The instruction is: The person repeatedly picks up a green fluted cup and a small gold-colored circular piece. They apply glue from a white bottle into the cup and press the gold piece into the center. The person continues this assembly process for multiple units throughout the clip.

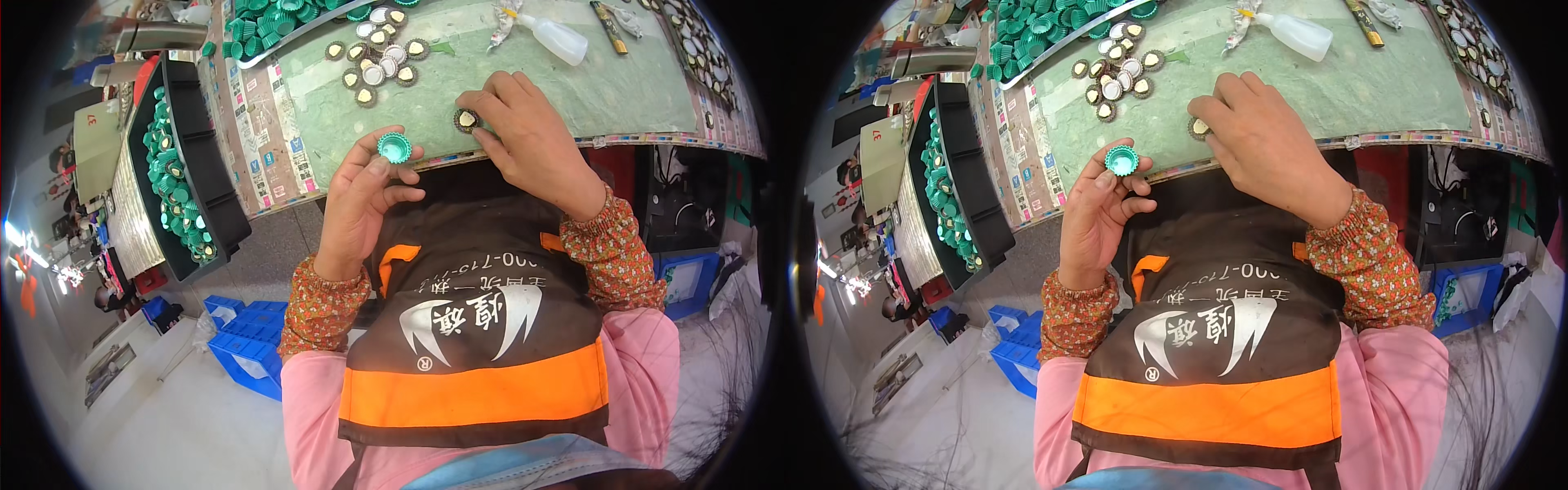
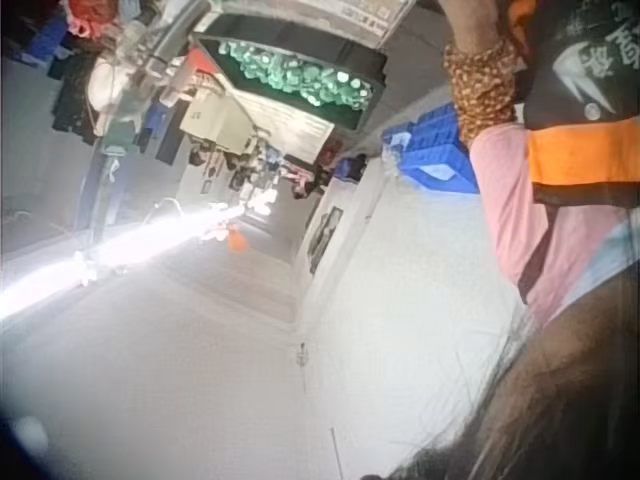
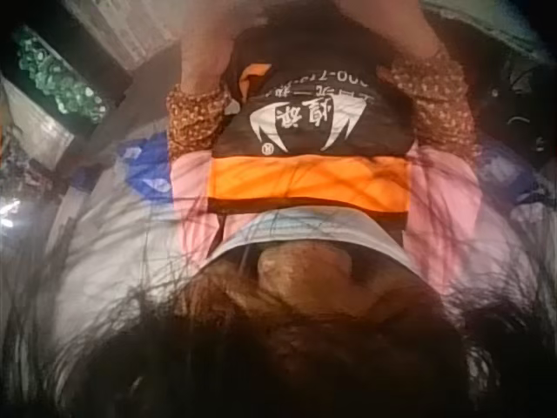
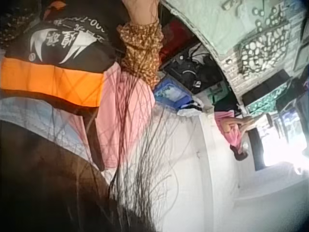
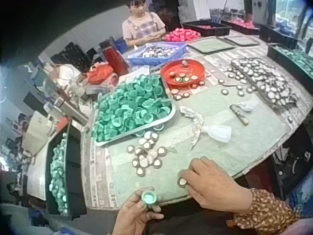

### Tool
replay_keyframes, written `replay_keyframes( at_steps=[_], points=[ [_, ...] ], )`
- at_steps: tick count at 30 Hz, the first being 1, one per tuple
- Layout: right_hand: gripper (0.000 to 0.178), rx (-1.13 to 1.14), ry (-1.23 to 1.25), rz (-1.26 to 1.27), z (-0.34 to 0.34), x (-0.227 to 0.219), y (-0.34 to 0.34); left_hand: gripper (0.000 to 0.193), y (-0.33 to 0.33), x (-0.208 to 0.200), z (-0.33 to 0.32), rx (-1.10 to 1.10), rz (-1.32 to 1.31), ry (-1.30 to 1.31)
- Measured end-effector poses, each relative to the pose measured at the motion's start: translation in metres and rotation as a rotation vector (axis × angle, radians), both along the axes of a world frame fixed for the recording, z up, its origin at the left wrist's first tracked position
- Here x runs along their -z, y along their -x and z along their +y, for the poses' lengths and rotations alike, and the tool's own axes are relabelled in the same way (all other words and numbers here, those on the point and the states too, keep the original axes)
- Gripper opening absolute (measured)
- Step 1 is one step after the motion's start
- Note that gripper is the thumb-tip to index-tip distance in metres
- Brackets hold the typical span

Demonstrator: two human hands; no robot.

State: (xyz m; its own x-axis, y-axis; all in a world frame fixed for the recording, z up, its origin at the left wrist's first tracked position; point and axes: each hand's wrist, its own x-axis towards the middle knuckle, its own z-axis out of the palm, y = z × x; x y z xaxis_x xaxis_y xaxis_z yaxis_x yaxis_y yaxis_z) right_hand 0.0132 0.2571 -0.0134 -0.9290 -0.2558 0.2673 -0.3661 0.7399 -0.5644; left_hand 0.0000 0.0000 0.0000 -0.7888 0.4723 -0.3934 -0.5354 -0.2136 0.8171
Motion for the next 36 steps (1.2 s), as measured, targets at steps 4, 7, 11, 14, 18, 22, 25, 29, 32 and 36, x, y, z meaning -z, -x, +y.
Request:
replay_keyframes(
  at_steps=[4, 7, 11, 14, 18, 22, 25, 29, 32, 36],
  points=[
    [0.029, -0.033, 0.008, 0.023, 0.001, 0.0, 0.003, 0.049, -0.003, 0.0, 0.002, -0.016, -0.035, -0.031],
    [0.028, -0.046, 0.067, 0.043, 0.0, -0.005, 0.002, 0.048, -0.005, 0.0, 0.001, -0.019, -0.056, -0.047],
    [0.03, -0.07, 0.203, 0.031, -0.011, -0.022, -0.005, 0.056, -0.007, 0.001, 0.004, -0.005, -0.067, -0.088],
    [0.032, -0.069, 0.261, 0.055, -0.022, -0.029, -0.009, 0.057, -0.011, 0.006, 0.004, -0.024, -0.058, -0.127],
    [0.032, -0.061, 0.258, 0.047, -0.034, -0.031, -0.013, 0.051, -0.012, 0.009, 0.004, -0.006, -0.086, -0.144],
    [0.03, -0.069, 0.252, 0.049, -0.039, -0.03, -0.015, 0.05, -0.014, 0.005, 0.007, 0.002, -0.088, -0.133],
    [0.029, -0.067, 0.238, 0.046, -0.039, -0.029, -0.015, 0.05, -0.015, 0.005, 0.007, 0.01, -0.092, -0.13],
    [0.025, -0.066, 0.231, 0.041, -0.039, -0.03, -0.016, 0.049, -0.016, 0.004, 0.007, 0.026, -0.089, -0.109],
    [0.024, -0.054, 0.225, 0.073, -0.04, -0.03, -0.017, 0.048, -0.017, 0.001, 0.01, 0.039, -0.085, -0.088],
    [0.023, -0.042, 0.193, 0.099, -0.041, -0.029, -0.018, 0.048, -0.017, 0.003, 0.01, 0.045, -0.074, -0.082]
  ],
)
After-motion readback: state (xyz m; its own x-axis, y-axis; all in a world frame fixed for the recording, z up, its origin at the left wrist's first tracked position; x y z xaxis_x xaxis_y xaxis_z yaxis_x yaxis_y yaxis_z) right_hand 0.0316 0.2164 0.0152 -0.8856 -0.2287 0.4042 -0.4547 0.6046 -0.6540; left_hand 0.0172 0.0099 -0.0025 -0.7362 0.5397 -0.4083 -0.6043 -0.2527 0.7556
